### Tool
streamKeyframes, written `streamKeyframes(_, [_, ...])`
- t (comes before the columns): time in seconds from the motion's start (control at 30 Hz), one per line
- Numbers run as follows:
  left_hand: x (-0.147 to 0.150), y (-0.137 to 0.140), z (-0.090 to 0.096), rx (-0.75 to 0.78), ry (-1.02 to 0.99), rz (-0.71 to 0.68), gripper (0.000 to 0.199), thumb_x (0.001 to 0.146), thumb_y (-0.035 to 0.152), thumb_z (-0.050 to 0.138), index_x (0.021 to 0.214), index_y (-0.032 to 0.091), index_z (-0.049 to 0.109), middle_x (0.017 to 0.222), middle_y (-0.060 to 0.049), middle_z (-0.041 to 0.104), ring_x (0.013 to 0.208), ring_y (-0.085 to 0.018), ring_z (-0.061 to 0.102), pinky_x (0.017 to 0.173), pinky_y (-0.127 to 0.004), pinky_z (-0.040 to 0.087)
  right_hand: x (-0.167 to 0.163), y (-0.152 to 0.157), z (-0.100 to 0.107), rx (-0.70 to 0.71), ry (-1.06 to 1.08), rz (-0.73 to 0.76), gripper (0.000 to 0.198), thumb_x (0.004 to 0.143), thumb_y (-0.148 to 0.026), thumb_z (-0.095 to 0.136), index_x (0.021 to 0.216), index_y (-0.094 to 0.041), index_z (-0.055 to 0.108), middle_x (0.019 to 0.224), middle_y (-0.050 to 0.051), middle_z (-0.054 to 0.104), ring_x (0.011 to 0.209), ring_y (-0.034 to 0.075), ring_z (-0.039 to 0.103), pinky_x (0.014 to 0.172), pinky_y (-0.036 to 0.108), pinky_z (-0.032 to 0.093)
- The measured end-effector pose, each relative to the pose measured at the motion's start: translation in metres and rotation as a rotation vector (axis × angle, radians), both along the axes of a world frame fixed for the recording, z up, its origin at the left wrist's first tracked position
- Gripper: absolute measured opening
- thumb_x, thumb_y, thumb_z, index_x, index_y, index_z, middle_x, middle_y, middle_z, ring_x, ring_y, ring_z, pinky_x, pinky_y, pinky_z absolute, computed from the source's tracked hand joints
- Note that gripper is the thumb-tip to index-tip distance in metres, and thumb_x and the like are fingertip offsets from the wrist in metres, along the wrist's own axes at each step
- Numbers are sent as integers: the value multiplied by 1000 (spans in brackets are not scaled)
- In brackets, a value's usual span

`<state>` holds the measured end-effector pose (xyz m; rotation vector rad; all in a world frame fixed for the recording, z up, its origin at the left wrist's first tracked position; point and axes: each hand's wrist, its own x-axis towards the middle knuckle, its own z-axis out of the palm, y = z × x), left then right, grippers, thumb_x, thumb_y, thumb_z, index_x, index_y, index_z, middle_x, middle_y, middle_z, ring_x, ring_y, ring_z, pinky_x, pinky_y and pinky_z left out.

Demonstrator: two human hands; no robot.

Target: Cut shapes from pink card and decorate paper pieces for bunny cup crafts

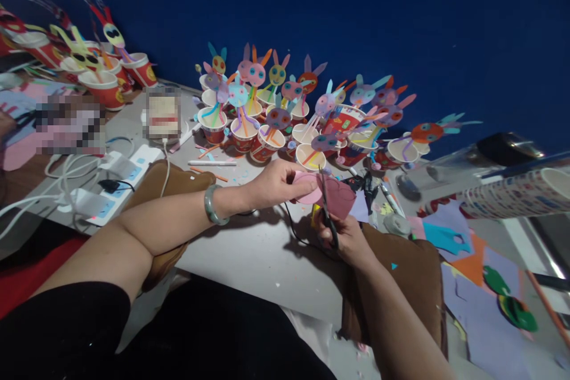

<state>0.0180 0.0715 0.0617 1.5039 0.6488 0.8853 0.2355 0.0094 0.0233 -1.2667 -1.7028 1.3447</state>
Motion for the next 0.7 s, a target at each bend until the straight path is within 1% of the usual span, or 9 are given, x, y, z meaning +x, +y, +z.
streamKeyframes(0.17, [0,1,-1,-10,-2,17,36,83,38,64,59,13,54,54,2,52,52,-5,45,49,-18,32,-1,0,2,-32,-6,-13,51,69,-63,73,60,-20,46,55,-4,38,53,10,31,49,25,28])
streamKeyframes(0.3, [1,1,-1,-62,-25,64,35,80,39,68,61,12,56,55,2,54,51,-5,47,48,-17,34,-1,0,3,-22,-36,-31,57,66,-70,72,59,-20,47,55,-3,38,54,10,31,49,26,27])
streamKeyframes(0.4, [4,-1,-2,-109,-53,49,34,76,39,74,64,11,59,56,2,57,51,-5,50,48,-17,39,0,-1,-2,13,-32,-47,58,67,-72,71,59,-19,48,57,-2,40,56,11,33,52,27,28])
streamKeyframes(0.53, [8,-3,-5,-199,-62,31,33,70,37,81,74,10,63,58,0,61,52,-7,57,49,-18,47,1,-1,-11,28,-1,-57,58,69,-73,69,59,-19,49,59,-1,42,59,13,37,54,28,31])
streamKeyframes(0.7, [10,-5,-7,-262,-102,49,33,73,37,79,73,9,62,57,-1,62,50,-8,59,49,-17,49,-4,-1,-13,30,34,-43,60,70,-76,66,59,-20,48,60,-1,43,58,12,35,55,29,29])
